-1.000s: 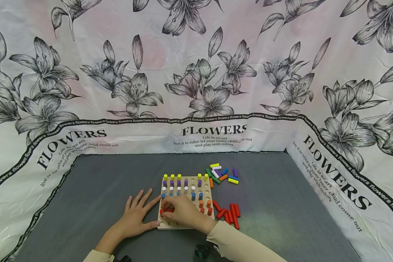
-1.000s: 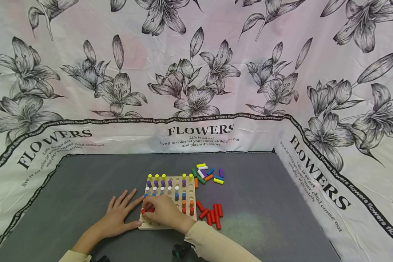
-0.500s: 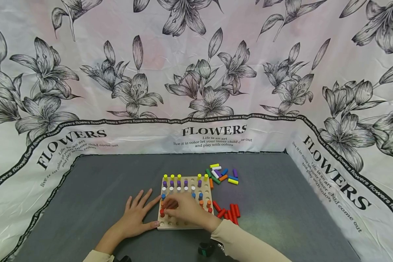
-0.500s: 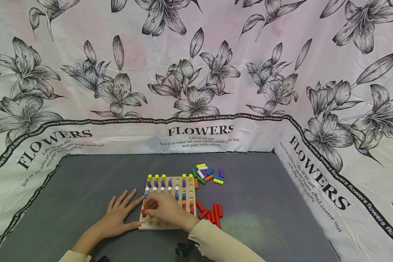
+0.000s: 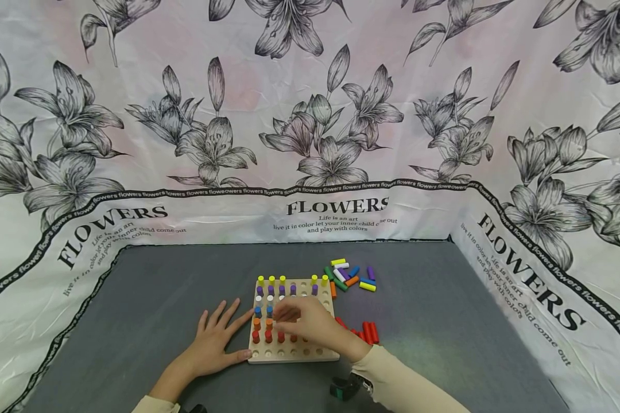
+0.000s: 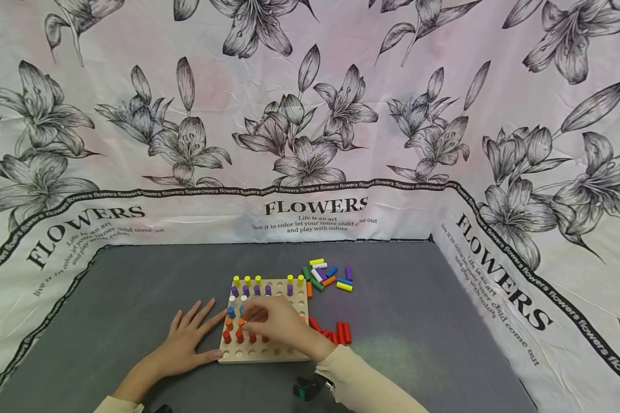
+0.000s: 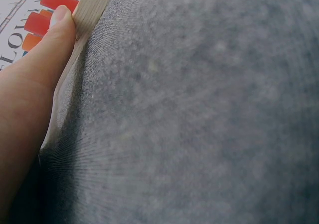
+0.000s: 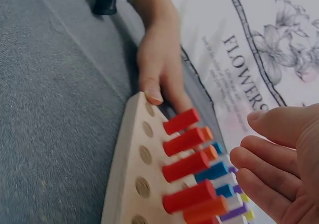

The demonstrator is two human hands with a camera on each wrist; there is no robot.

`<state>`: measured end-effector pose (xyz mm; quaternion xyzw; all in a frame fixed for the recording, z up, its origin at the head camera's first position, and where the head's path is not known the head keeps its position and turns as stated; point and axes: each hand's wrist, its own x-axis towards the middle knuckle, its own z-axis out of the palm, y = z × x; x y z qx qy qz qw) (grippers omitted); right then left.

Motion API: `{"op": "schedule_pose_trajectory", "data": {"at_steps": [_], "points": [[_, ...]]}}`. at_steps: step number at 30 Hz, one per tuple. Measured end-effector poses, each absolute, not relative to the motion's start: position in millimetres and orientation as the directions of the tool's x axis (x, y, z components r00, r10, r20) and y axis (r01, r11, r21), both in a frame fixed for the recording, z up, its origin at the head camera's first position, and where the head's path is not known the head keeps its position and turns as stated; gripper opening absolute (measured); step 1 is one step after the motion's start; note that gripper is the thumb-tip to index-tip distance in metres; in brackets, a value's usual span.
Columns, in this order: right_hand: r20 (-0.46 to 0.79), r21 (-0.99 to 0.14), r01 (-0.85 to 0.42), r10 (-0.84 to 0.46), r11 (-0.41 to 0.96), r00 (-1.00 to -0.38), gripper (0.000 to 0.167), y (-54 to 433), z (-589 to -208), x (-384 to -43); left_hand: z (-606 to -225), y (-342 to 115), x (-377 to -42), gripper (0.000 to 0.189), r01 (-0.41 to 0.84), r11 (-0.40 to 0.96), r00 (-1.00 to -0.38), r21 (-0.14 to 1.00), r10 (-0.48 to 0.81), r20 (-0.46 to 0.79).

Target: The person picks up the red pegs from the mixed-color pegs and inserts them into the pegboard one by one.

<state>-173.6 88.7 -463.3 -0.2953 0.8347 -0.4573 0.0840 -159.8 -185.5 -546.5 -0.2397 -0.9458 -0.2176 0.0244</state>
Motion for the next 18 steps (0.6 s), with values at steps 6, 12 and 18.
{"op": "schedule_pose_trajectory", "data": {"at_steps": [6, 12, 18], "points": [[0.155, -0.826, -0.412, -0.546, 0.386, -0.823, 0.017, 109.8, -463.5, -172.9, -553.2, -186.8, -160.3, 0.082, 0.493, 0.784, -0.870, 0.377, 0.447, 0.207], [0.159, -0.845, -0.367, -0.472, 0.390, -0.867, 0.022, 135.2, -464.5, -173.3, -551.8, -186.1, -160.5, 0.083, 0.494, 0.785, -0.869, 0.375, 0.450, 0.203], [0.120, -0.876, -0.283, -0.391, 0.390, -0.912, 0.024, 162.5, -467.3, -174.3, -541.4, -183.8, -158.0, 0.083, 0.461, 0.795, -0.885, 0.394, 0.441, 0.146]]}}
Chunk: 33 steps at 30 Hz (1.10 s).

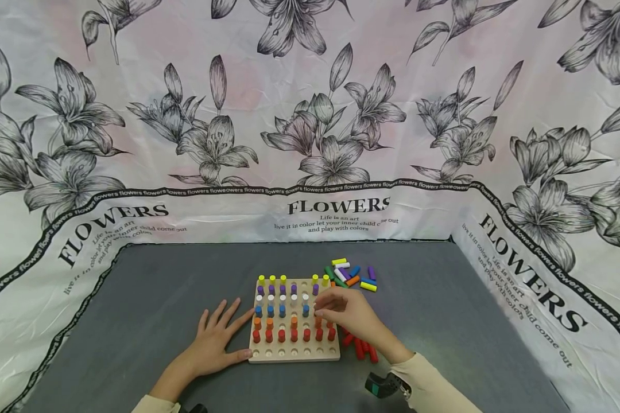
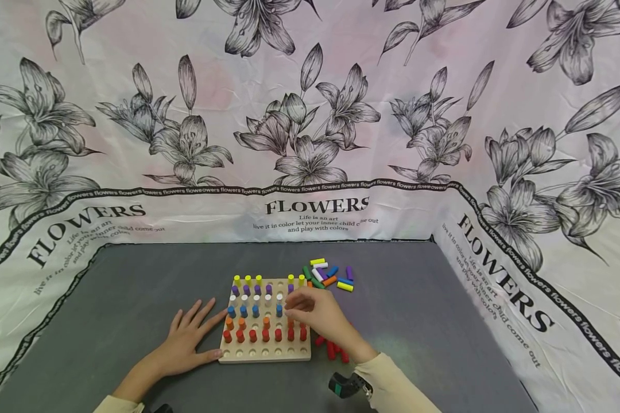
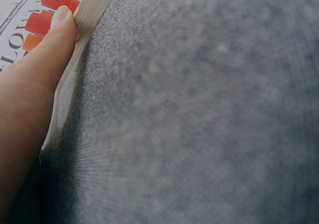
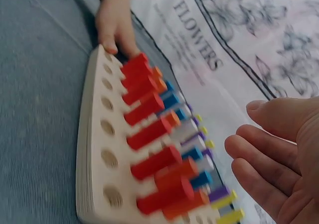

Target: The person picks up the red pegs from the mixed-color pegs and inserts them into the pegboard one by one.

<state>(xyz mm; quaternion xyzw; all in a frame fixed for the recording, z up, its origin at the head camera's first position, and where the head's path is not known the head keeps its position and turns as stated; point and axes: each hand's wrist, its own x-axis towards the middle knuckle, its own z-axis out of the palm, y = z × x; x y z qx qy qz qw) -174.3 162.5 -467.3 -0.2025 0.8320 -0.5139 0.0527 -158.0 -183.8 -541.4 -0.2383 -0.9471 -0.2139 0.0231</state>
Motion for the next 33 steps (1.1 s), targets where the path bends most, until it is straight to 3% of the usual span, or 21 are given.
{"op": "schedule_pose_trajectory", "data": {"at_steps": [14, 33], "points": [[0.082, -0.893, -0.179, -0.243, 0.413, -0.966, 0.026, 220.8, -496.7, -181.4, -541.4, -183.3, -158.6, 0.084, 0.430, 0.815, -0.897, 0.389, 0.434, 0.083], [-0.033, -0.868, -0.124, -0.306, 0.480, -0.951, 0.025, 229.1, -530.4, -184.6, -541.6, -183.4, -158.2, 0.083, 0.416, 0.823, -0.903, 0.388, 0.425, 0.068]]}}
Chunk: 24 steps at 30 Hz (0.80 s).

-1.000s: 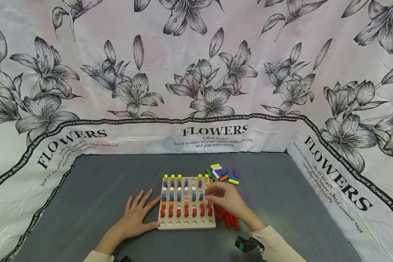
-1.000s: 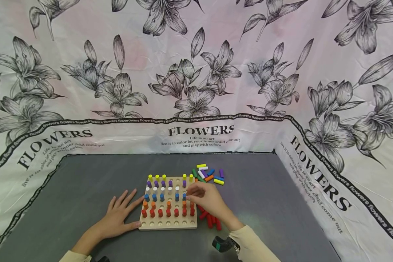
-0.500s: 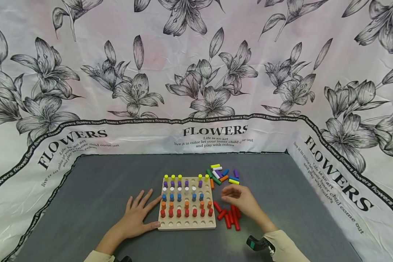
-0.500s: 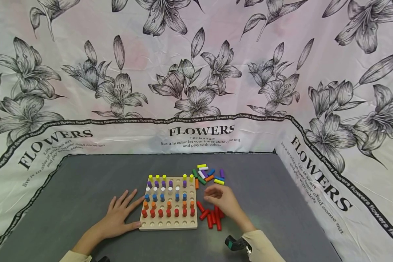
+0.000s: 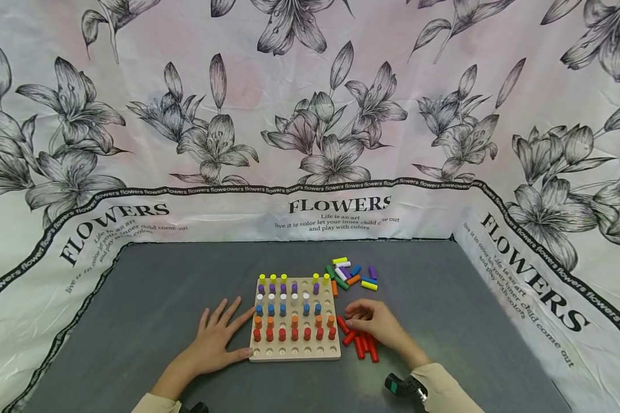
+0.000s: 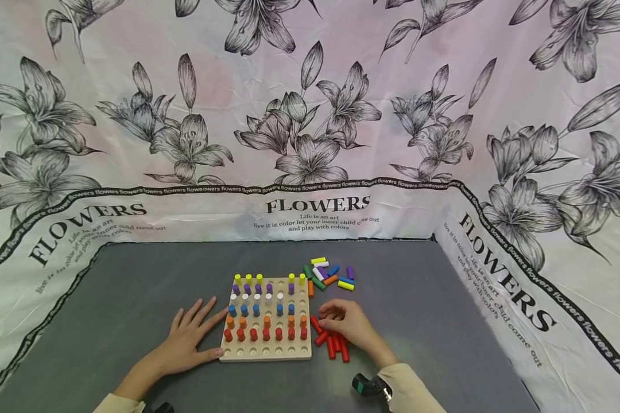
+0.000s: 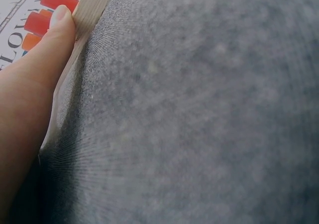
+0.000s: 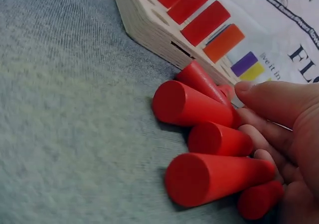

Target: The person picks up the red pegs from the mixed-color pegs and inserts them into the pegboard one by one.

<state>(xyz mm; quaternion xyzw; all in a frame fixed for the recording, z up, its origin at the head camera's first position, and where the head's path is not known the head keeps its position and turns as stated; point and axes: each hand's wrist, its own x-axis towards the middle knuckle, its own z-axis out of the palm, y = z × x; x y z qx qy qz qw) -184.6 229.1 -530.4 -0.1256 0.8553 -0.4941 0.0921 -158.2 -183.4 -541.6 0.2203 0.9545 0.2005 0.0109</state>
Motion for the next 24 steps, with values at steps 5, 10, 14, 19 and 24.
{"op": "schedule_pose_trajectory", "data": {"at_steps": [5, 10, 14, 19, 24], "points": [[-0.040, -0.860, -0.116, -0.292, 0.497, -0.956, 0.026, 225.9, -534.7, -183.7, -542.6, -184.9, -158.9, 0.084, 0.431, 0.810, -0.898, 0.398, 0.430, 0.095], [-0.038, -0.846, -0.117, -0.276, 0.521, -0.960, 0.026, 224.8, -537.3, -181.4, -546.0, -185.8, -160.4, 0.084, 0.448, 0.804, -0.891, 0.391, 0.440, 0.115], [-0.016, -0.850, -0.134, -0.279, 0.509, -0.960, 0.026, 223.9, -537.2, -179.7, -546.1, -185.3, -159.9, 0.083, 0.460, 0.797, -0.885, 0.391, 0.445, 0.136], [0.009, -0.832, -0.176, -0.304, 0.526, -0.953, 0.027, 222.6, -536.6, -179.4, -544.3, -184.8, -158.7, 0.083, 0.472, 0.789, -0.880, 0.393, 0.447, 0.159], [0.015, -0.804, -0.200, -0.317, 0.559, -0.948, 0.027, 220.7, -534.6, -180.3, -546.1, -185.7, -159.3, 0.083, 0.459, 0.796, -0.886, 0.393, 0.440, 0.144]]}}
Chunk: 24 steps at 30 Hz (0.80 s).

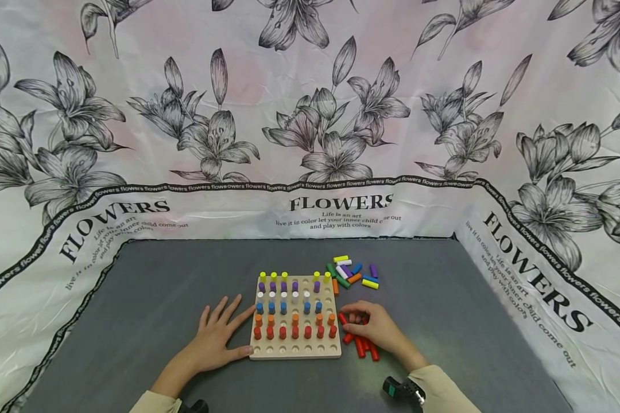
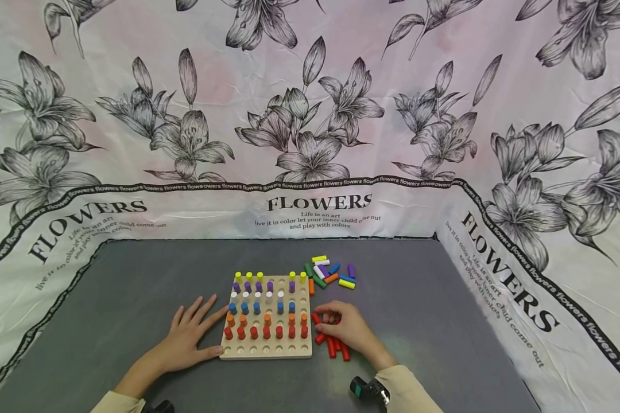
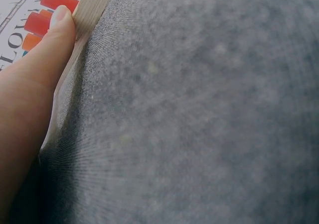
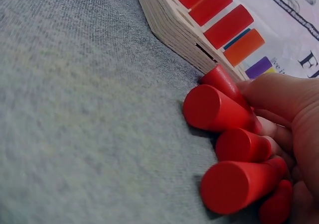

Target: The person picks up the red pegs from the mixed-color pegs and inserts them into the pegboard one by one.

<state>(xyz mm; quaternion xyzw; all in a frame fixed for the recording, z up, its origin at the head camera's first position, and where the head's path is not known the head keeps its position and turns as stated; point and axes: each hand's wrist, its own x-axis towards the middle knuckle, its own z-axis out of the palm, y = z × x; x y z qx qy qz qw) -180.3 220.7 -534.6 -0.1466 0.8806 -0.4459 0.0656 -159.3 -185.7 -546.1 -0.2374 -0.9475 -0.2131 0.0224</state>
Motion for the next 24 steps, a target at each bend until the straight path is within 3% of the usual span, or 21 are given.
{"op": "schedule_pose_trajectory", "data": {"at_steps": [8, 24], "points": [[-0.017, -0.795, -0.171, -0.303, 0.582, -0.953, 0.026, 218.6, -529.6, -179.5, -548.3, -186.3, -159.9, 0.082, 0.476, 0.785, -0.878, 0.397, 0.448, 0.167], [-0.026, -0.810, -0.160, -0.307, 0.565, -0.951, 0.023, 218.8, -527.1, -181.9, -549.7, -186.4, -162.7, 0.086, 0.419, 0.820, -0.902, 0.391, 0.425, 0.076]]}}
